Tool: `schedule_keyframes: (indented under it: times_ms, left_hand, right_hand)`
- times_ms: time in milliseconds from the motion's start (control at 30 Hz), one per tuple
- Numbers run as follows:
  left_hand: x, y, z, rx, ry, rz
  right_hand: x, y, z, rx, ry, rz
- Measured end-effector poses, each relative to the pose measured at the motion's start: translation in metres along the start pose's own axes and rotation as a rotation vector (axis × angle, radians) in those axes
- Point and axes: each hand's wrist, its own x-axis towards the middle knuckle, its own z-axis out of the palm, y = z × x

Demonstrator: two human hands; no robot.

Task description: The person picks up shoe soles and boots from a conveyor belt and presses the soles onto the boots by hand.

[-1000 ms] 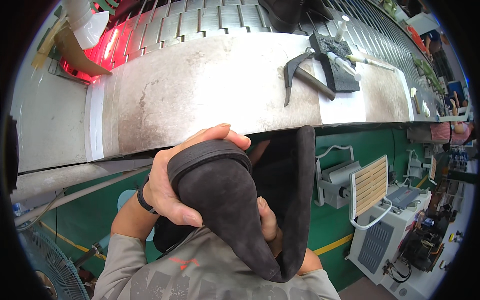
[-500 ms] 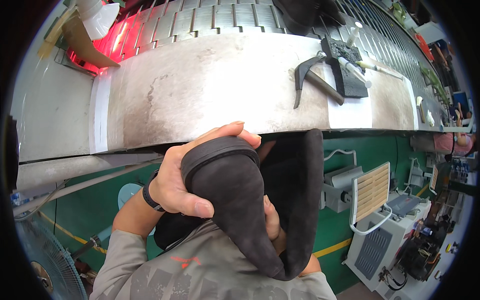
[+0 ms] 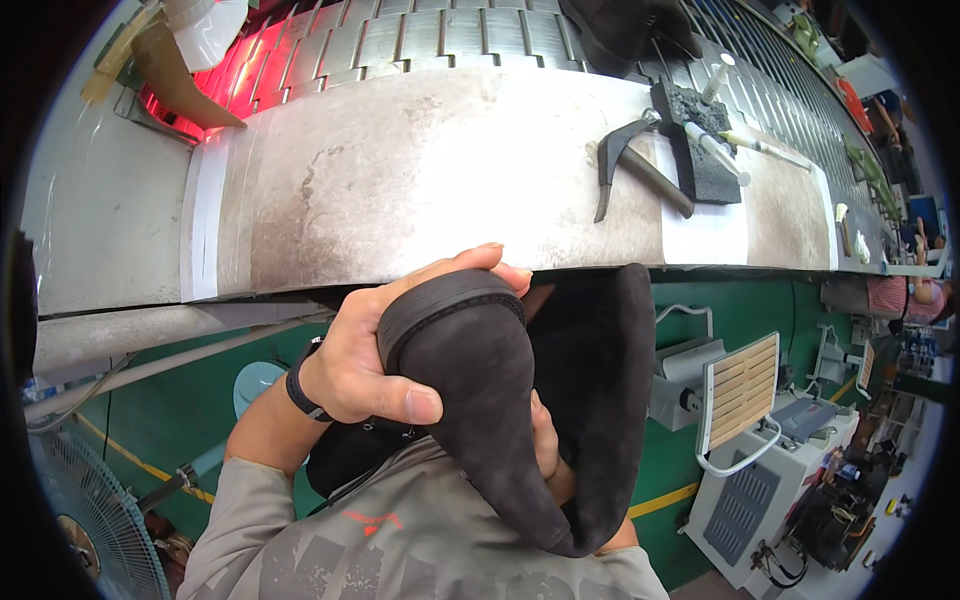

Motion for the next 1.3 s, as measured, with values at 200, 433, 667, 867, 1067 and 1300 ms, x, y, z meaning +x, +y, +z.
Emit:
schedule_keyframes:
  times_ms: [200,433,667,867,1067,1300]
  left_hand:
    - [-0.010,0.032,-0.006,0.380,0.137,0.117]
    - [-0.007,0.054,-0.014,0.474,0.113,0.040]
    - [-0.012,0.050,0.007,0.573,0.260,0.047]
    - [-0.015,0.037,0.014,0.928,0.316,0.257]
    - [-0.015,0.018,0.021,1.081,0.407,0.425]
    - [0.008,0.029,0.004,0.748,0.412,0.274]
  right_hand:
    - [-0.003,-0.007,0.008,-0.070,0.085,-0.004]
    - [-0.004,-0.013,0.019,-0.190,0.216,0.004]
    - [-0.003,-0.018,0.028,-0.178,0.342,0.080]
    - [-0.001,-0.028,0.042,-0.070,0.446,0.153]
    - [0.000,-0.018,0.027,-0.123,0.345,0.090]
    - [0.009,0.013,-0.023,-0.003,-0.067,-0.088]
